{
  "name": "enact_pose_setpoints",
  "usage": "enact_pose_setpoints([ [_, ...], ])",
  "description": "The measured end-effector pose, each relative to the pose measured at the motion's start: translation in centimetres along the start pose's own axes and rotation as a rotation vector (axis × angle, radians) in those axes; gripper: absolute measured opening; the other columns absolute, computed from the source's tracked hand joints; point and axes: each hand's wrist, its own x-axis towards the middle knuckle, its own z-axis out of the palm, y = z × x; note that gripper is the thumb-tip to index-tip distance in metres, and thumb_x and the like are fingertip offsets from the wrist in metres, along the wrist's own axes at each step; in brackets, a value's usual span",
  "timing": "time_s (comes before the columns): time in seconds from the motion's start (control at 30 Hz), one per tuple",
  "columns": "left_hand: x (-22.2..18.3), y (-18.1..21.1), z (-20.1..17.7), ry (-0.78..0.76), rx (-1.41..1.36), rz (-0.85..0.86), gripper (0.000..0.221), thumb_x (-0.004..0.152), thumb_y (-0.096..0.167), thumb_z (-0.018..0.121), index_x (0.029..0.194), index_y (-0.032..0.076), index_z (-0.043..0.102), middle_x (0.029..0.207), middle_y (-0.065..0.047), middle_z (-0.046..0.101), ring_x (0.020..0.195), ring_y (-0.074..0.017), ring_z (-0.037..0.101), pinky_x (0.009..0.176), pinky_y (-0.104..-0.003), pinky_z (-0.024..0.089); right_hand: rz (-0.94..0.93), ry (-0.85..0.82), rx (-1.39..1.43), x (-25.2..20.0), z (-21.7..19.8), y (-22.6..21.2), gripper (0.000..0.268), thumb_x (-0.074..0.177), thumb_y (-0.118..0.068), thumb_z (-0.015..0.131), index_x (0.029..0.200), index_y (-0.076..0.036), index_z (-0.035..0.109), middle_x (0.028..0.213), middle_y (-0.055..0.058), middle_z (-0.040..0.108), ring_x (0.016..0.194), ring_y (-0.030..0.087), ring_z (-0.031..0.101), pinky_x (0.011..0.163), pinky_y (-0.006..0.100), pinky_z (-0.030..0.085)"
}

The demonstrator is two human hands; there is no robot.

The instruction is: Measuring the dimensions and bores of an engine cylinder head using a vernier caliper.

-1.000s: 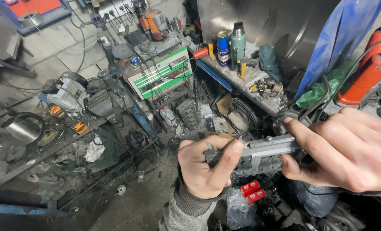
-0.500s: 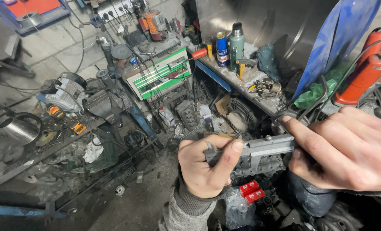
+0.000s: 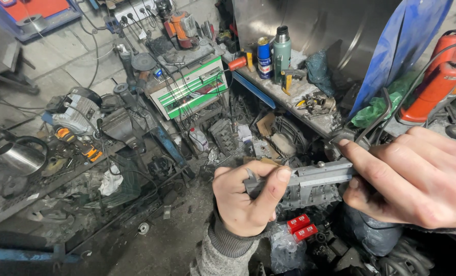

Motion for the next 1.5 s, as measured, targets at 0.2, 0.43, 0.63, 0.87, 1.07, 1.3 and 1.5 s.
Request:
enact_pose_setpoints([
  [0.2, 0.0, 0.2, -0.3, -0.01, -0.047, -0.027, 0.018, 0.093, 0.022, 0.075, 0.083, 0.007, 0.077, 0.055, 0.004, 0.066, 0.042, -0.0053, 0.062, 0.051, -0.02, 0.043, 0.11, -0.038, 0.033, -0.4, -0.3, -0.7, 0.038, 0.07, -0.01, 0.071, 0.102, 0.01, 0.075, 0.06, 0.008, 0.055, 0.048, 0.023, 0.051, 0.047, 0.04, 0.042],
  [0.43, -0.3, -0.4, -0.4, -0.039, 0.067, 0.171, 0.011, 0.095, 0.015, 0.076, 0.089, 0.006, 0.077, 0.067, -0.003, 0.071, 0.054, -0.0103, 0.069, 0.054, -0.024, 0.051, 0.332, -0.196, 0.342, 1.1, 0.7, -1.5, 0.02, 0.083, -0.019, 0.076, 0.097, -0.005, 0.073, 0.081, 0.007, 0.064, 0.072, 0.024, 0.062, 0.063, 0.037, 0.05],
  [0.63, -2.0, -5.3, -2.8, -0.206, 0.138, 0.2, 0.006, 0.093, 0.013, 0.079, 0.091, 0.007, 0.078, 0.063, -0.003, 0.072, 0.055, -0.0125, 0.073, 0.051, -0.027, 0.052, 0.038, -0.292, 0.702, -0.7, 9.1, -1.2, 0.025, 0.088, -0.022, 0.075, 0.08, -0.008, 0.056, 0.077, 0.008, 0.046, 0.065, 0.025, 0.055, 0.056, 0.039, 0.048],
  [0.87, -3.2, -10.8, -6.8, -0.276, 0.208, 0.016, 0.009, 0.09, 0.016, 0.08, 0.087, 0.007, 0.079, 0.065, -0.005, 0.071, 0.046, -0.0157, 0.066, 0.045, -0.027, 0.05, -0.072, -0.424, 0.838, -3.5, 20.3, -4.7, 0.026, 0.091, -0.025, 0.074, 0.081, -0.009, 0.056, 0.081, 0.007, 0.048, 0.067, 0.025, 0.059, 0.048, 0.038, 0.047],
  [1.07, -2.3, -14.0, -8.2, -0.266, 0.264, 0.024, 0.014, 0.093, 0.019, 0.08, 0.085, 0.008, 0.077, 0.066, -0.004, 0.07, 0.048, -0.0171, 0.064, 0.047, -0.028, 0.048, -0.103, -0.276, 0.962, -4.4, 26.7, -4.8, 0.019, 0.092, -0.023, 0.071, 0.085, -0.01, 0.058, 0.088, 0.009, 0.051, 0.07, 0.027, 0.059, 0.055, 0.041, 0.048],
  [1.3, 1.7, -19.9, -9.4, -0.374, 0.327, -0.116, 0.016, 0.092, 0.02, 0.08, 0.088, 0.005, 0.079, 0.059, -0.01, 0.066, 0.041, -0.0209, 0.061, 0.042, -0.033, 0.046, 0.067, -0.308, 1.002, -6.8, 35.4, -3.6, 0.026, 0.087, -0.036, 0.076, 0.091, -0.013, 0.065, 0.098, 0.009, 0.059, 0.073, 0.03, 0.063, 0.057, 0.042, 0.048],
  [1.5, 7.4, -30.3, -12.9, -0.441, 0.399, -0.122, 0.02, 0.094, 0.025, 0.078, 0.091, 0.006, 0.081, 0.063, -0.009, 0.072, 0.043, -0.023, 0.063, 0.043, -0.036, 0.05, 0.569, -0.318, 1.227, -8.2, 46.3, -5.0, 0.039, 0.078, -0.033, 0.084, 0.103, -0.006, 0.069, 0.088, 0.012, 0.067, 0.079, 0.036, 0.068, 0.063, 0.042, 0.053],
])
